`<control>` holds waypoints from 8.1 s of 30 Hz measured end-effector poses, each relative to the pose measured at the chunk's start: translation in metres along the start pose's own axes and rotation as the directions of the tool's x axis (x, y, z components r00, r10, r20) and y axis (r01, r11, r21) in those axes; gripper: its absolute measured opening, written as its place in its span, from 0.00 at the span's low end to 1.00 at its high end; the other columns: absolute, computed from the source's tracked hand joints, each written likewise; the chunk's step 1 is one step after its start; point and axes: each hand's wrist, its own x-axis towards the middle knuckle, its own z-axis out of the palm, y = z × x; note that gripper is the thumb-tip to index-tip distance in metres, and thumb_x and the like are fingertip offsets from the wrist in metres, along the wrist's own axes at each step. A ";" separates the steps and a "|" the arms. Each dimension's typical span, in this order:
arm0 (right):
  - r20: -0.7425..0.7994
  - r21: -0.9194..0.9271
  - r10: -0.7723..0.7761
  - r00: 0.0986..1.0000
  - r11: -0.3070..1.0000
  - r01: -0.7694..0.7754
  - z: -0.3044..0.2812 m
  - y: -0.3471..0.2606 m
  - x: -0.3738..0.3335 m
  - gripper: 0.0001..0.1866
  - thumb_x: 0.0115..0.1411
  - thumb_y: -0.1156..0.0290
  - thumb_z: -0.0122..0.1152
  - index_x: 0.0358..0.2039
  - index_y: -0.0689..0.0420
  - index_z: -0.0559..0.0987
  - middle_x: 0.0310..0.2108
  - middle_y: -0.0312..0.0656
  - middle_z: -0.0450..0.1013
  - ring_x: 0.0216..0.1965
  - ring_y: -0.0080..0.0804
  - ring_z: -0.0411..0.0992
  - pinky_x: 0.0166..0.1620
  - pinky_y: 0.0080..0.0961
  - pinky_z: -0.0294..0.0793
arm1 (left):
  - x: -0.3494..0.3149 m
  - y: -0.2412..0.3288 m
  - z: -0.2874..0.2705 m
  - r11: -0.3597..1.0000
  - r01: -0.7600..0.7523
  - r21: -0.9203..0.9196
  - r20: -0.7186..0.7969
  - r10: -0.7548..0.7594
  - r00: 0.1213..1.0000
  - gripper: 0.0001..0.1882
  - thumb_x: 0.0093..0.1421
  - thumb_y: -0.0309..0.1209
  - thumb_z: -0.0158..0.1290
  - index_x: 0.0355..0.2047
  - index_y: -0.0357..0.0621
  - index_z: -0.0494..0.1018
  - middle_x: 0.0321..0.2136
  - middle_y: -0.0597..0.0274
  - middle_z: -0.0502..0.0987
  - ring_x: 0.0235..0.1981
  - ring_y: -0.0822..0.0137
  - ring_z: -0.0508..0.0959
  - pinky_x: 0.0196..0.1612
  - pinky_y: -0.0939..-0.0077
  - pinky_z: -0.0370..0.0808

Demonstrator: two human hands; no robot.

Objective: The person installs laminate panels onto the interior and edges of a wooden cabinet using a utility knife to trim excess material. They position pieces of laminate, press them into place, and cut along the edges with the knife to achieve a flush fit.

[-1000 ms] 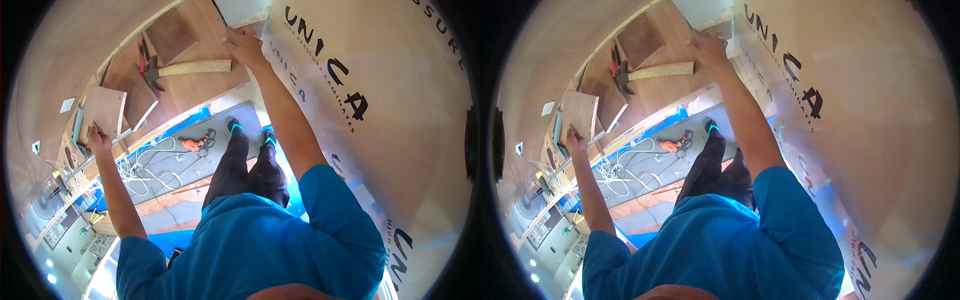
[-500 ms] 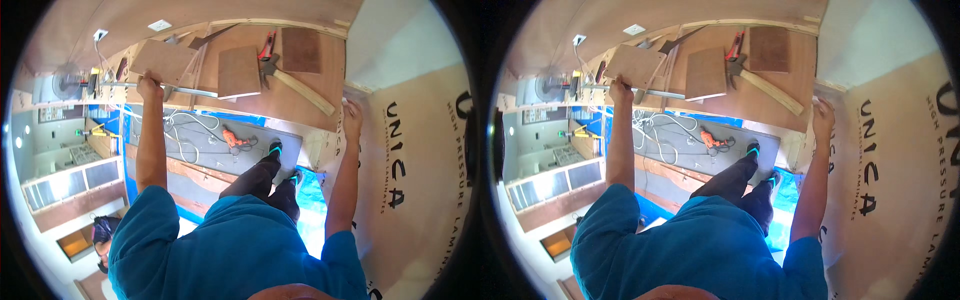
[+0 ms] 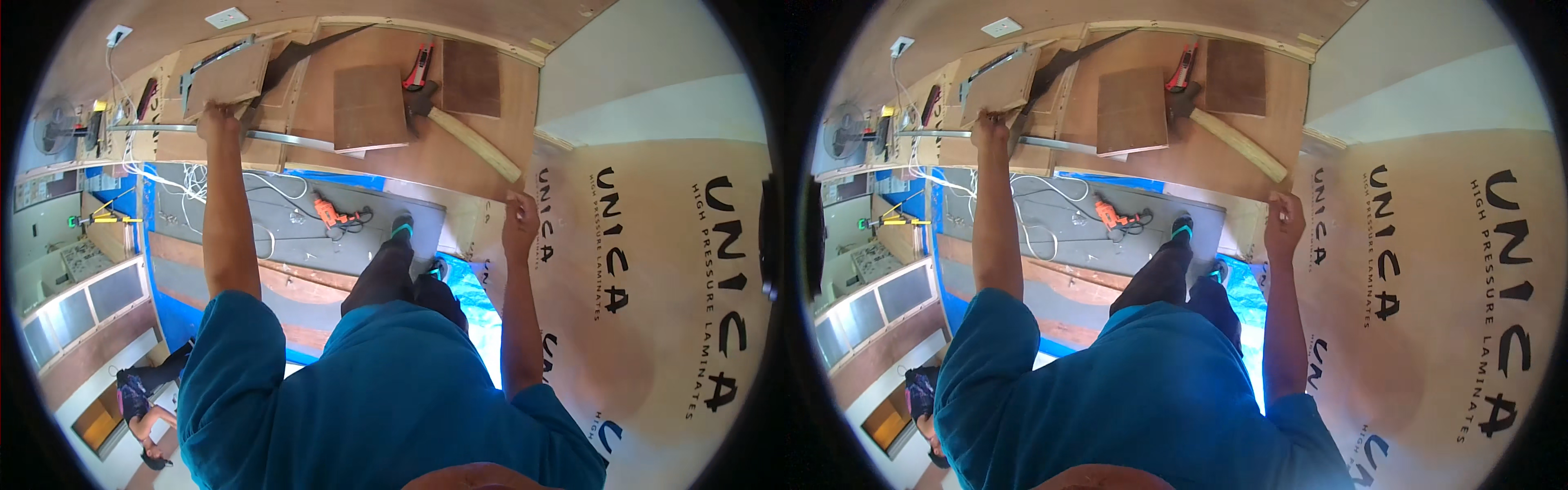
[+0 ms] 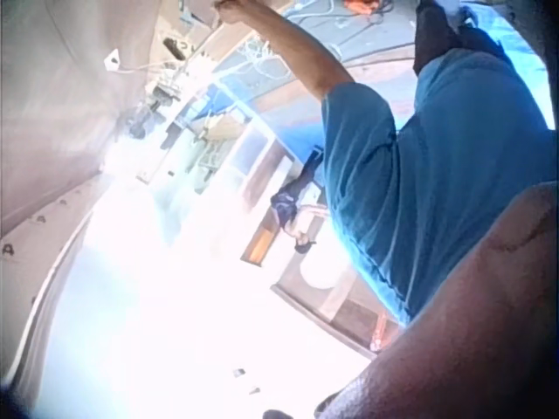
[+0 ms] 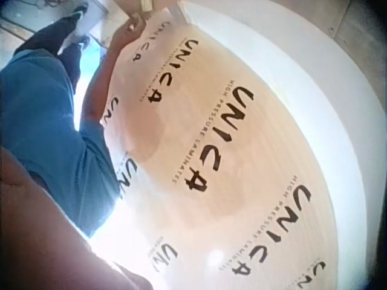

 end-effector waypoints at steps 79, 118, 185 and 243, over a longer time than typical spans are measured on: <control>0.310 0.236 0.458 0.833 0.811 -0.535 -0.027 0.090 0.161 0.16 0.70 0.60 0.46 0.45 0.61 0.73 0.24 0.43 0.73 0.19 0.34 0.73 0.22 0.34 0.73 | -0.668 -0.311 0.183 0.704 0.697 0.134 0.535 -0.643 0.547 0.08 0.68 0.35 0.55 0.45 0.49 0.73 0.28 0.73 0.76 0.21 0.82 0.72 0.20 0.85 0.64; 0.428 0.422 0.360 0.829 0.732 -0.535 -0.060 0.081 0.124 0.16 0.70 0.63 0.58 0.52 0.58 0.74 0.37 0.43 0.78 0.31 0.31 0.78 0.29 0.29 0.80 | -0.688 -0.305 0.172 0.899 0.392 0.195 0.548 -0.431 0.717 0.11 0.70 0.35 0.52 0.47 0.42 0.74 0.27 0.71 0.75 0.23 0.81 0.72 0.24 0.83 0.65; 0.268 0.109 0.450 0.852 0.864 -0.491 -0.018 0.086 0.158 0.17 0.73 0.56 0.48 0.44 0.59 0.71 0.19 0.38 0.67 0.13 0.29 0.65 0.17 0.31 0.67 | -0.683 -0.279 0.176 0.550 0.825 -0.127 0.591 -0.626 0.509 0.16 0.70 0.32 0.49 0.56 0.47 0.69 0.42 0.65 0.79 0.38 0.72 0.81 0.40 0.75 0.79; 0.444 -0.064 0.362 0.819 0.925 -0.374 -0.004 0.070 0.164 0.24 0.72 0.52 0.47 0.40 0.64 0.74 0.20 0.41 0.71 0.13 0.34 0.70 0.21 0.35 0.70 | -0.677 -0.258 0.180 0.834 0.480 0.273 0.526 -0.547 0.651 0.17 0.70 0.41 0.46 0.49 0.41 0.72 0.38 0.60 0.77 0.37 0.67 0.79 0.39 0.70 0.76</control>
